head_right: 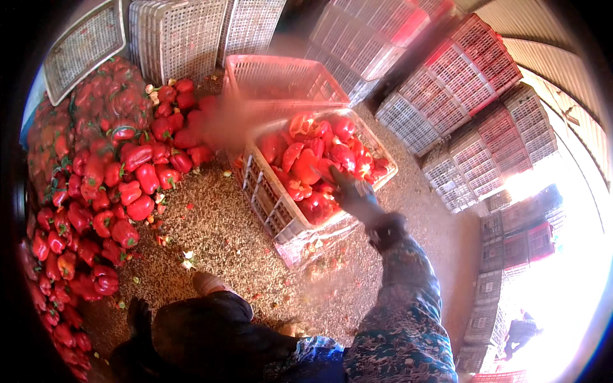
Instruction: The person processes red bell peppers by using a knife to cut them open, removing the core and seeds by hand, and then placing the cleaned peppers into a crate.
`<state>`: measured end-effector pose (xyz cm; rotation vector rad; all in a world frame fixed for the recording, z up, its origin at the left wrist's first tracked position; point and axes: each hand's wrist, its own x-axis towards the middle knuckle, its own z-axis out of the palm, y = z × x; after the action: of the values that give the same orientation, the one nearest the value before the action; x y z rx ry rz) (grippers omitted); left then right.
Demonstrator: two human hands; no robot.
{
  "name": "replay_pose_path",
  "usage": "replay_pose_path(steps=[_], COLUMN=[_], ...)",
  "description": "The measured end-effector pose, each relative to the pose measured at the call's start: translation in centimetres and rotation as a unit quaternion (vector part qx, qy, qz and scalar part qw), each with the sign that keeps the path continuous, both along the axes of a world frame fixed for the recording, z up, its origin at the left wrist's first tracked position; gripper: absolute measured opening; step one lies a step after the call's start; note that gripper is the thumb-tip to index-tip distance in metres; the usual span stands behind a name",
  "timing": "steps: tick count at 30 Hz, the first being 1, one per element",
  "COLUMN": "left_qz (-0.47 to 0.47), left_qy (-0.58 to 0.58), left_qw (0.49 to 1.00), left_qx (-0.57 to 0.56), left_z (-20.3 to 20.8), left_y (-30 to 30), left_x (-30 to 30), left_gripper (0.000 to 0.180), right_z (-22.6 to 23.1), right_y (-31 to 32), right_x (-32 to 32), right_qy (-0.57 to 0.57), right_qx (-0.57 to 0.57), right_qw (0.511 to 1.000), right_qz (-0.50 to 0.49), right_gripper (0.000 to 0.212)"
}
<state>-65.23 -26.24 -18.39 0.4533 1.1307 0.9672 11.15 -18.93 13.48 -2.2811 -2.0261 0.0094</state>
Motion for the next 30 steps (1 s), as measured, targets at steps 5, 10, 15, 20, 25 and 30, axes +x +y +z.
replay_pose_path(steps=[5,10,15,20,25,30], left_qz=[0.061,-0.026,0.009,0.123,-0.008,-0.025], left_qy=[-0.074,0.043,0.190,0.439,0.746,0.726], left_qw=[0.995,0.998,0.976,0.887,0.654,0.624], left_qx=[0.031,0.044,0.102,0.078,-0.121,-0.287], left_z=[-2.8,-3.0,-0.5,1.6,5.4,3.1], left_y=[-4.7,-4.1,-3.4,-6.8,-8.5,-12.2], left_x=[-3.9,-0.1,-0.3,-2.0,-8.7,-13.0], left_gripper=[0.061,0.060,0.058,0.058,0.054,0.052], right_z=[-2.2,-5.5,-8.0,-7.4,-7.5,-10.4], right_y=[0.4,2.7,0.6,2.9,3.3,5.4], right_x=[0.1,0.9,3.3,6.9,-4.9,-19.9], right_qy=[-0.152,-0.069,-0.214,-0.033,0.095,0.210], right_qx=[0.036,-0.048,-0.084,0.017,0.058,-0.015], right_qw=[0.975,0.984,0.970,0.995,0.982,0.943], right_qz=[0.157,0.160,0.079,0.095,0.155,0.256], right_gripper=[0.026,0.042,0.060,0.052,0.047,0.043])
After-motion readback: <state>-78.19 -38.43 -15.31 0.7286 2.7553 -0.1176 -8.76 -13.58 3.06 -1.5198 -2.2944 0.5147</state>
